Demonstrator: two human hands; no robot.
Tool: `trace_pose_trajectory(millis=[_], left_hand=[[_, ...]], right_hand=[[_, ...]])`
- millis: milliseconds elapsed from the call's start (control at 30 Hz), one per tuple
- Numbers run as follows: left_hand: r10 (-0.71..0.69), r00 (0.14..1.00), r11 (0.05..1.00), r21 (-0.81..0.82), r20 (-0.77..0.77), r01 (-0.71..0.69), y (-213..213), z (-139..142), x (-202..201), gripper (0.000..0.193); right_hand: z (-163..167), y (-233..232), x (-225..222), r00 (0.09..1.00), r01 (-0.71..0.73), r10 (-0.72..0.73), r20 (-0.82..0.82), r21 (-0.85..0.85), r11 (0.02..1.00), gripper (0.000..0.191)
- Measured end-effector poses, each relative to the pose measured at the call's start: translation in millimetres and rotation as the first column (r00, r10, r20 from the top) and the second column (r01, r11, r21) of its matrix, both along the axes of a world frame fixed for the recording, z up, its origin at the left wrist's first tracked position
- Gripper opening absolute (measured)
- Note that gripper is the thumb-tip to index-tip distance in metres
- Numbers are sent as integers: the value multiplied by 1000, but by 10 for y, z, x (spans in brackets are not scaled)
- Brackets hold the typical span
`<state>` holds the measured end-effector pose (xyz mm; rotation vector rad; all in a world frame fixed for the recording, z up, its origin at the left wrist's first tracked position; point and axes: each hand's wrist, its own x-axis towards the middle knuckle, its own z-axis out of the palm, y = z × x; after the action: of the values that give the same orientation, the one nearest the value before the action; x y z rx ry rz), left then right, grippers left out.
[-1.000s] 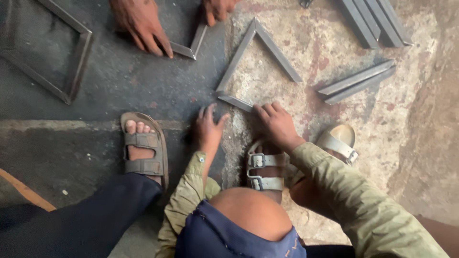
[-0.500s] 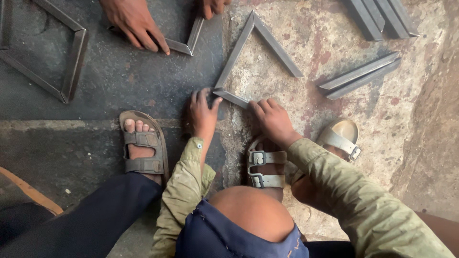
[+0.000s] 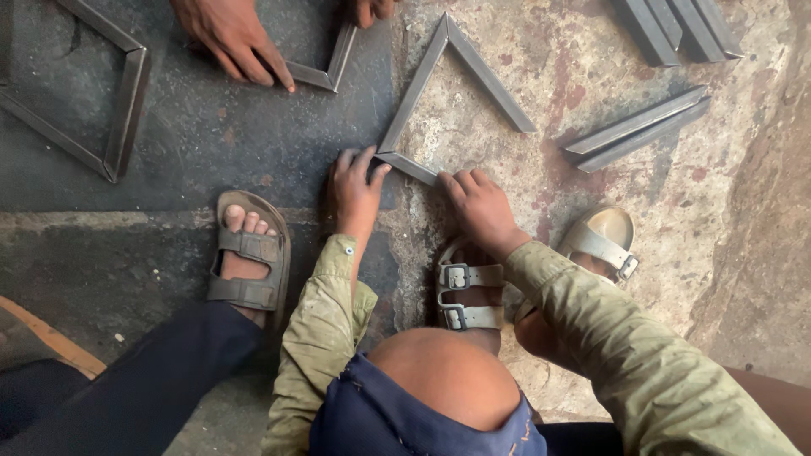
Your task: The person sits on the workshop floor and assembles square metal frames by picking up mitered metal bars one at a time and fitting them together into square shapes on the ground, adding each bar to complete a frame and setting finished frames aside.
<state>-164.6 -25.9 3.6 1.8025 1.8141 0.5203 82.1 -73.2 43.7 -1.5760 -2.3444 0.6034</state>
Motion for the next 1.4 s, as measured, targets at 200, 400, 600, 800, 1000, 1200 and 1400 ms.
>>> trace_pose_trajectory(millis=[200, 400, 600, 800, 1000, 1200, 1400], left_hand=[[-6, 1000, 1000, 5, -23, 6, 25, 113, 32, 40], [-10, 1000, 1000, -10, -23, 10, 42, 192, 46, 39], [-3, 1000, 1000, -7, 5, 3, 40, 164, 25, 39], [14, 999, 999, -32, 39, -12, 12, 3, 3, 42], [-32, 999, 999, 33, -34, 33, -137, -38, -126, 65], [-84, 981, 995, 43, -172, 92, -420, 277, -21, 66], [-217, 962, 971, 66, -165, 230, -372, 587, 292, 58]], right_hand=[[7, 8, 29, 1000, -12, 12, 6, -12, 1000, 52], [8, 20, 35, 1000, -24, 24, 3, -18, 1000, 49], [51, 35, 35, 1000, -22, 23, 10, -22, 1000, 49], [56, 51, 5, 1000, -14, 13, -5, -49, 999, 51], [-1, 51, 602, 953, 301, -298, -63, 55, 952, 57], [-145, 114, 1882, 943, 93, -112, 312, 75, 993, 50], [52, 166, 1811, 918, 125, -112, 379, -8, 992, 63]])
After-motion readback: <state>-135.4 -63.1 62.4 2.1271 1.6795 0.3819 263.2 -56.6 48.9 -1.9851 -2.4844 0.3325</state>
